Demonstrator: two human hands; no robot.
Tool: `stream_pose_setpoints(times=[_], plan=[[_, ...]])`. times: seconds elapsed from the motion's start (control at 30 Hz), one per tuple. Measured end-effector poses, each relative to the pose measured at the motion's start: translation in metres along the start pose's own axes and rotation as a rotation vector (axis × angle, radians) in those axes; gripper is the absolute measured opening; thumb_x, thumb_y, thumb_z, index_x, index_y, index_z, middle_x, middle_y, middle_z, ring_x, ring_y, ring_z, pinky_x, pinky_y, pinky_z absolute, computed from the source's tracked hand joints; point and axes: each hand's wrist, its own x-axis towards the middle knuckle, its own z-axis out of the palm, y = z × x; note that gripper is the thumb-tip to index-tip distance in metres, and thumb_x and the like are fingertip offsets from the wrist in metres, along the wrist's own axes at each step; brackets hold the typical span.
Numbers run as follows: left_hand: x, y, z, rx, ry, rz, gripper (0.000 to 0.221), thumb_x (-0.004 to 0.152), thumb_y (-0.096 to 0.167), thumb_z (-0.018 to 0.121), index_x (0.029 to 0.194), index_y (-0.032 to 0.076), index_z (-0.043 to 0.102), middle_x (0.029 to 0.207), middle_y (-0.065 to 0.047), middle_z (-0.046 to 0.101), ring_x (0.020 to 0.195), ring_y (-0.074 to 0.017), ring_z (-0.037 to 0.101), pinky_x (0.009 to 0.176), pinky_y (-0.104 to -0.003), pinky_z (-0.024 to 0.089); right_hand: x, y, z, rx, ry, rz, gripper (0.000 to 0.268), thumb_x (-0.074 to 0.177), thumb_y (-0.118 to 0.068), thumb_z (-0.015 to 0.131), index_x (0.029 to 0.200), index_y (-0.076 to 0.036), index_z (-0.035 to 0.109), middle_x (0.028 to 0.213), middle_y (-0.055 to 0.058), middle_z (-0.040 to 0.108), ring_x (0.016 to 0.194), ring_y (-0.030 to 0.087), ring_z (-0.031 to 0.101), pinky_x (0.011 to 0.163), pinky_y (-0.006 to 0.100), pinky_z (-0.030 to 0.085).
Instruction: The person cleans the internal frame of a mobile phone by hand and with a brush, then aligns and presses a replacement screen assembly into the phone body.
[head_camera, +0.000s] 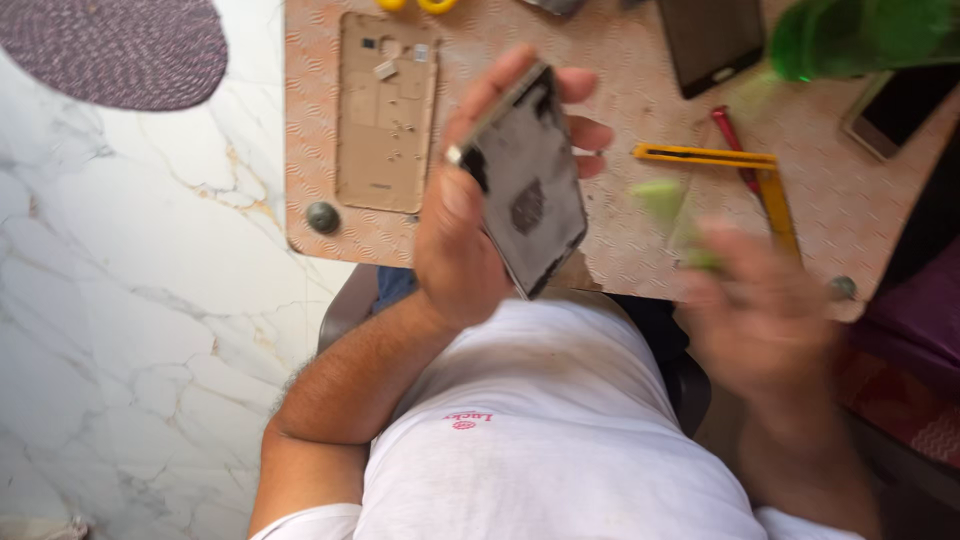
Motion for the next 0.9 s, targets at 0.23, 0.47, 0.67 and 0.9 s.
stream_pose_setpoints(times=[0.23,0.47,0.67,0.9], plan=[[0.011,-0.025,-0.007,-0.316,0.071,-0.022,0.077,0.112,0.066,0.041,0.163,0.011,0.028,0.143,-0.019,0.048,0.120,-0.0283,0.058,0.105,-0.046,0.054,0.047,-0.037,0.041,0.264,-0.083,-0.058,0.041,0.100,0.005,0.065,0.140,0.000,0.060,0.094,0.014,0.066,0.080,0.024,0.068,0.069,0.036,0.058],[0.015,-0.034,-0.019,-0.362,0.110,-0.061,0.079,0.107,0.068,0.041,0.161,0.011,0.030,0.142,-0.021,0.055,0.117,-0.0317,0.063,0.101,-0.049,0.059,0.041,-0.039,0.039,0.189,-0.065,-0.035,0.042,0.100,0.002,0.068,0.141,-0.001,0.060,0.091,0.014,0.064,0.076,0.025,0.067,0.064,0.037,0.056],[0.014,-0.043,-0.011,-0.346,0.069,-0.124,0.088,0.102,0.075,0.043,0.161,0.010,0.032,0.141,-0.021,0.055,0.120,-0.0320,0.064,0.101,-0.047,0.058,0.057,-0.039,0.036,0.153,0.031,-0.104,0.040,0.101,0.002,0.069,0.140,-0.003,0.061,0.093,0.014,0.061,0.080,0.029,0.065,0.069,0.040,0.055],[0.015,-0.044,-0.014,-0.257,0.097,-0.119,0.090,0.103,0.076,0.044,0.162,0.009,0.034,0.138,-0.020,0.054,0.117,-0.0277,0.061,0.103,-0.044,0.056,0.068,-0.034,0.040,0.176,0.098,-0.094,0.038,0.103,0.002,0.067,0.140,0.000,0.060,0.094,0.015,0.063,0.080,0.028,0.067,0.068,0.040,0.056]])
